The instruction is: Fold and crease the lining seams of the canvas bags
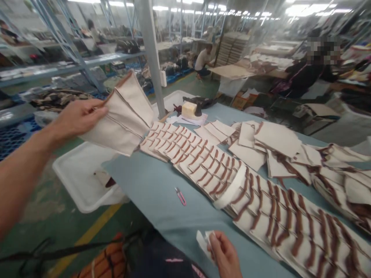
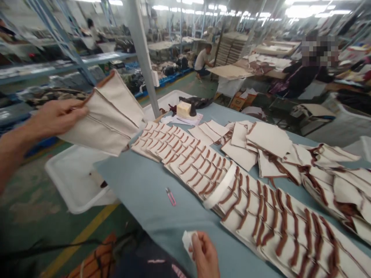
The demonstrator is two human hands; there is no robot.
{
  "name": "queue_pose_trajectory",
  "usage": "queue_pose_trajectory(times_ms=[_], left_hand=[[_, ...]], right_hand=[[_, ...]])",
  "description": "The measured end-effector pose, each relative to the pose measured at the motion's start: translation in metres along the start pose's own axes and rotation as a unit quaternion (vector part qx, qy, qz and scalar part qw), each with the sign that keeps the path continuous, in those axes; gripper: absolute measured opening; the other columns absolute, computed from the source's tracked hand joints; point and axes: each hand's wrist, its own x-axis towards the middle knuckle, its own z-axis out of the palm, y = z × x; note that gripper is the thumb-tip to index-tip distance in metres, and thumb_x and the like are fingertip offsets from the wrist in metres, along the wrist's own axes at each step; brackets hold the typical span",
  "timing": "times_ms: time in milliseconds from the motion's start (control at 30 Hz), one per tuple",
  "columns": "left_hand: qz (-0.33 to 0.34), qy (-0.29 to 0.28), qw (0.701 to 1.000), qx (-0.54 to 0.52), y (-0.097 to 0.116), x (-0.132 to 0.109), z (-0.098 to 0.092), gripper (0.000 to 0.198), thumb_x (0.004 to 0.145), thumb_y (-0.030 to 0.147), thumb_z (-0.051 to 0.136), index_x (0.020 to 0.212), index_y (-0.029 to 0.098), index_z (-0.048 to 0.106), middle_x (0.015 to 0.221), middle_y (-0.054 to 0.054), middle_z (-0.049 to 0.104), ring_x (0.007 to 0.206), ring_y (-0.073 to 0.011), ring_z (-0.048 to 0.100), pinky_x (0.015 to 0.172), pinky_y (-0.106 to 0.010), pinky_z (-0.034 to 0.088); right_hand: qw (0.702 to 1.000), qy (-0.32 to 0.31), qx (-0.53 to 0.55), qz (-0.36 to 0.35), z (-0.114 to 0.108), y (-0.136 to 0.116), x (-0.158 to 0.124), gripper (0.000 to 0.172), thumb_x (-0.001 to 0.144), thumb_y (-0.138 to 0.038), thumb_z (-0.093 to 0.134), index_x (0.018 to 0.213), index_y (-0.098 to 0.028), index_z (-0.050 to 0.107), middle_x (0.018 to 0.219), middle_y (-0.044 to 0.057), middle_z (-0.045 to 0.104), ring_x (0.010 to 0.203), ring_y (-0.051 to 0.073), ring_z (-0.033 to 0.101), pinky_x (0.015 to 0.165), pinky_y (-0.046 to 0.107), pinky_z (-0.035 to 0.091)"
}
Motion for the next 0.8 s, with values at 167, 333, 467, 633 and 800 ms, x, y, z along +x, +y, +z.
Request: queue_pose_trajectory(times_ms=[167,333,467,633,800], left_hand=[[0.021,-0.115,0.989,-0.087,0.023,-0.083,0.011,0.101,0.087,0.079,0.043,0.134,-0.008,0.066,0.102,0.0,0.073,0.095,-0.0211,0.072,0.093,-0.038,0.058],[0.054,-0.196,0.97,-0.132,0.057,-0.157,0.039,0.086,0.085,0.081,0.052,0.125,0.01,0.081,0.114,-0.006,0.084,0.104,-0.0324,0.078,0.097,-0.04,0.065],[0.086,-0.271,0.947,-0.151,0.081,-0.204,0.052,0.072,0.088,0.078,0.058,0.126,0.025,0.088,0.128,-0.006,0.087,0.118,-0.038,0.08,0.11,-0.046,0.063],[0.158,-0.28,0.933,-0.159,0.098,-0.242,0.064,0.047,0.09,0.067,0.064,0.126,0.047,0.088,0.122,0.005,0.089,0.111,-0.0318,0.085,0.104,-0.04,0.067],[0.241,-0.313,0.9,-0.187,0.122,-0.25,0.079,0.037,0.092,0.058,0.066,0.124,0.06,0.084,0.116,0.01,0.09,0.104,-0.0271,0.087,0.095,-0.035,0.069]], right_hand=[[0.999,-0.006,-0.025,-0.047,-0.032,0.006,-0.004,0.068,0.075,-0.085,0.084,0.076,-0.018,0.07,0.063,-0.002,0.061,0.058,0.013,0.048,0.056,0.026,0.038],[0.991,-0.07,-0.054,-0.099,-0.064,-0.013,-0.004,0.066,0.082,-0.083,0.081,0.076,-0.019,0.069,0.066,-0.001,0.061,0.06,0.014,0.048,0.059,0.026,0.041],[0.978,-0.108,-0.047,-0.169,-0.078,-0.04,-0.006,0.059,0.089,-0.078,0.078,0.079,-0.02,0.07,0.07,0.0,0.062,0.062,0.015,0.05,0.059,0.026,0.043],[0.947,-0.15,-0.015,-0.284,-0.088,-0.088,-0.016,0.055,0.092,-0.076,0.076,0.081,-0.022,0.07,0.123,0.013,0.081,0.108,0.028,0.073,0.096,0.038,0.058],[0.914,-0.197,-0.041,-0.352,-0.101,-0.111,-0.024,0.047,0.097,-0.07,0.076,0.088,-0.024,0.072,0.164,0.016,0.063,0.157,0.035,0.054,0.132,0.054,0.033]])
